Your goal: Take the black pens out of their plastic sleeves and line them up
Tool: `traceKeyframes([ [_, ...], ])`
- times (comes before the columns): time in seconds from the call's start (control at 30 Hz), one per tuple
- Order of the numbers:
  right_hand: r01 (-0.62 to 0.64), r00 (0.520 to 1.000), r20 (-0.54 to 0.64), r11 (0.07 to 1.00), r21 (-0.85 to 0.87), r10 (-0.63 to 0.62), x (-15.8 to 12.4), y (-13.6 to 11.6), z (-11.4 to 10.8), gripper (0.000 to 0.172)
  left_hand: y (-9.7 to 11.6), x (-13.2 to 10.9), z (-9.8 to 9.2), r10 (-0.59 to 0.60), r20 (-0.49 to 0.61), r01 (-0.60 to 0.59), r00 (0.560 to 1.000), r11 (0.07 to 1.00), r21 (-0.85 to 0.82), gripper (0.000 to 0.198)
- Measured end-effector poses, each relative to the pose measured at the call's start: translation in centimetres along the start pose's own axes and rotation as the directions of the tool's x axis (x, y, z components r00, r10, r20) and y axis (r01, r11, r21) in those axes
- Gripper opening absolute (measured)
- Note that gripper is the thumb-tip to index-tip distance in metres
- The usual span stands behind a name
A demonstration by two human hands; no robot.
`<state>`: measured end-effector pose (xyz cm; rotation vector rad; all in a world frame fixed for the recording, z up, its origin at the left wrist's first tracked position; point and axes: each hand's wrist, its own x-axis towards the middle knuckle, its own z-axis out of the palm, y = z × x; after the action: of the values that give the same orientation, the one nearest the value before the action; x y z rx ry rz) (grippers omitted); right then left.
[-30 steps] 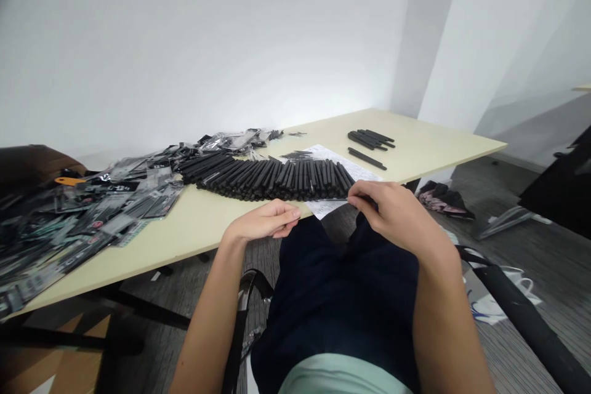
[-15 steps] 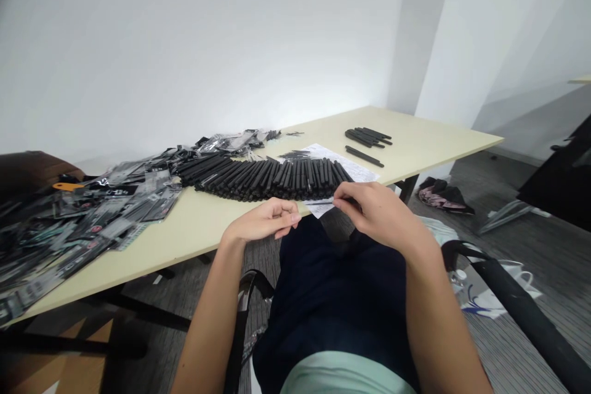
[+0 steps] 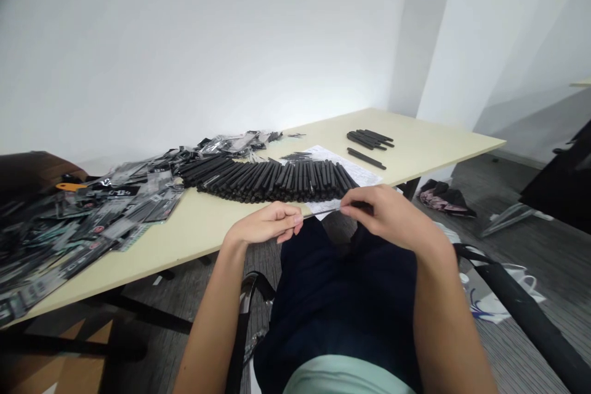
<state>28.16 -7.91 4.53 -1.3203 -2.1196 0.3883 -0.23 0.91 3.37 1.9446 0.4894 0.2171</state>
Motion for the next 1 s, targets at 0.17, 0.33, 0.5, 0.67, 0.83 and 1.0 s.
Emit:
traceKeyframes([
  [0.17,-0.051,0.996,-0.061,0.991,0.125,0.059,-0.9,1.8,-1.3,0.03,-0.1,0.0,-0.1,0.009,-0.003,-0.01,1.0,1.0,-0.012,0.045],
  [0.33,-0.052,0.994,-0.089,0.983,0.178,0.068,-0.8,2.1,-1.1,0.031,0.3,-0.1,0.0,-0.007,-0.047,0.007,0.999,1.0,0.001,0.048],
  [0.5,-0.062,0.996,-0.055,0.977,0.206,0.075,0.0,1.9,-0.3,0.034,0.2,-0.1,0.2,-0.012,-0.048,0.013,0.999,1.0,0.013,0.05],
  [0.67,-0.056,0.997,-0.04,0.98,0.193,0.065,0.4,2.1,0.2,0.031,-0.3,0.1,0.1,0.01,-0.017,-0.009,1.0,1.0,0.006,0.05],
  [0.83,0.006,0.983,-0.182,0.974,0.226,0.036,0.2,2.4,0.1,0.028,-0.5,0.1,0.0,0.001,-0.021,-0.001,1.0,1.0,-0.015,0.05],
  [1.0,0.038,0.966,-0.258,0.982,0.184,0.011,0.1,2.3,0.0,0.023,-0.5,0.0,0.1,-0.015,-0.047,0.013,0.999,0.999,-0.03,0.051],
])
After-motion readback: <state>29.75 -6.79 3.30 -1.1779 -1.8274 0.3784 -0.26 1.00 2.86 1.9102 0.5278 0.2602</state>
